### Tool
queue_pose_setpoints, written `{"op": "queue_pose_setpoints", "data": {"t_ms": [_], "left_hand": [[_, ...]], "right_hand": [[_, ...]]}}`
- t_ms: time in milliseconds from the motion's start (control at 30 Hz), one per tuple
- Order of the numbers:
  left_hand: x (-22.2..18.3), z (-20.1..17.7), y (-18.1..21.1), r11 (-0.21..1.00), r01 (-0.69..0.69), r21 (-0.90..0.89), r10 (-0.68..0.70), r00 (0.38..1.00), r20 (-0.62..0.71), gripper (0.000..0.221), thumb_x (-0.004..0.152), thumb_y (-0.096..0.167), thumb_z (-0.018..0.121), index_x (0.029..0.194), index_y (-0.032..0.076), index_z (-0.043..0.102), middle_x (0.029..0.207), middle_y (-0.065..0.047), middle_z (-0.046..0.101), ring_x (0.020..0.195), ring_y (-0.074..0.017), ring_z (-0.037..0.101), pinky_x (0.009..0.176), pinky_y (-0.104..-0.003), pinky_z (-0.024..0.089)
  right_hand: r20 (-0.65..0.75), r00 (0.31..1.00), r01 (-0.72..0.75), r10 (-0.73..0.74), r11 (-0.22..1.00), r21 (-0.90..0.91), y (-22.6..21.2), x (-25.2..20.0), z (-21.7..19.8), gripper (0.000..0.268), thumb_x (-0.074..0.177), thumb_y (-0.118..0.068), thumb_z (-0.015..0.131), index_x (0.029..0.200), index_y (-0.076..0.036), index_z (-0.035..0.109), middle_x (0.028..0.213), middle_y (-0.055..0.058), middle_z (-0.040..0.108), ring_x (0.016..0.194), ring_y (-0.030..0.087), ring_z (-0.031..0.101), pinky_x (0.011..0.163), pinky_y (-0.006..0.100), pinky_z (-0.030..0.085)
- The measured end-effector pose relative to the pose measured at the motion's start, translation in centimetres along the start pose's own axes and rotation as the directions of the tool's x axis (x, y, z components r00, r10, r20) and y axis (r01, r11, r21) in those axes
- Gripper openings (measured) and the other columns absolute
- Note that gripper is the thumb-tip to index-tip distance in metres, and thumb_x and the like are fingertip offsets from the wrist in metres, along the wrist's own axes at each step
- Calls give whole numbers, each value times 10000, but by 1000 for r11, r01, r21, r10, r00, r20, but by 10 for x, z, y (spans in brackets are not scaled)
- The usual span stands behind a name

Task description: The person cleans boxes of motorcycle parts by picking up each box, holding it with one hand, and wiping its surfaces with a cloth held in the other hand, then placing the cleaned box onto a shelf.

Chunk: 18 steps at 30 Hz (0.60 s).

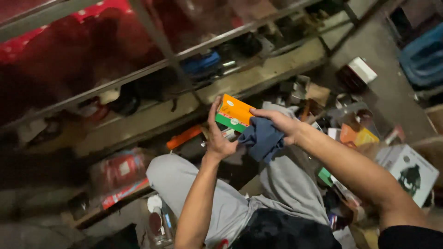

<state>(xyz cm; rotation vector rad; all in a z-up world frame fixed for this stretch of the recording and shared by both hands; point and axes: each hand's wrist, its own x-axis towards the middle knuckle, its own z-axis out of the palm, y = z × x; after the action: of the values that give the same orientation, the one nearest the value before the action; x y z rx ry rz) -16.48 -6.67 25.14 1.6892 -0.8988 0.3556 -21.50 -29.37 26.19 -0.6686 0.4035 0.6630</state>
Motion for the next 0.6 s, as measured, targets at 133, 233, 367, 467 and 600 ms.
{"op": "queue_pose_setpoints", "data": {"t_ms": [133, 233, 367, 467, 600], "left_hand": [[-4, -27, -7, 1000, 21, -23, -22, 999, -36, 1333, 698, 124, 952, 1651, 41, 24, 1651, -227, 340, 1520, -383, 432, 1286, -449, 355], [-6, -45, -9, 989, 121, -88, -119, 992, 33, 1409, 647, 103, 937, 1641, 24, -58, 1653, -265, 313, 1501, -396, 437, 1252, -448, 371], [-7, -52, 0, 983, 177, -49, -177, 984, 14, 1431, 644, 117, 943, 1635, 17, -85, 1634, -271, 335, 1473, -376, 469, 1228, -433, 406], [-11, -54, 0, 980, 200, -4, -200, 980, -18, 1429, 669, 155, 972, 1631, 12, -75, 1589, -250, 394, 1432, -347, 502, 1202, -422, 423], [-20, -49, -20, 938, 301, -173, -308, 951, -9, 1354, 748, 208, 945, 1642, -4, -50, 1515, -213, 498, 1355, -296, 588, 1166, -411, 471]], "right_hand": [[-10, 987, -161, 162, 972, -173, -8, 10, 39, 579, 946, -575, 526, 1136, -60, 710, 963, 107, 783, 788, 236, 743, 759, 392, 599], [-13, 978, -206, 208, 957, -205, -5, 30, 35, 601, 943, -620, 513, 1107, -77, 710, 934, 101, 785, 753, 233, 744, 716, 397, 608], [23, 978, -198, 207, 957, -213, 8, 48, 31, 618, 973, -636, 509, 1110, -65, 703, 926, 96, 780, 745, 230, 744, 712, 386, 606], [33, 977, -203, 213, 960, -194, 16, 61, 21, 625, 988, -626, 487, 1149, -61, 700, 931, 96, 783, 748, 218, 742, 737, 374, 606], [87, 987, -115, 138, 968, -225, 18, 72, 13, 644, 1014, -640, 476, 1222, -70, 691, 985, 92, 770, 786, 207, 735, 737, 380, 600]]}}
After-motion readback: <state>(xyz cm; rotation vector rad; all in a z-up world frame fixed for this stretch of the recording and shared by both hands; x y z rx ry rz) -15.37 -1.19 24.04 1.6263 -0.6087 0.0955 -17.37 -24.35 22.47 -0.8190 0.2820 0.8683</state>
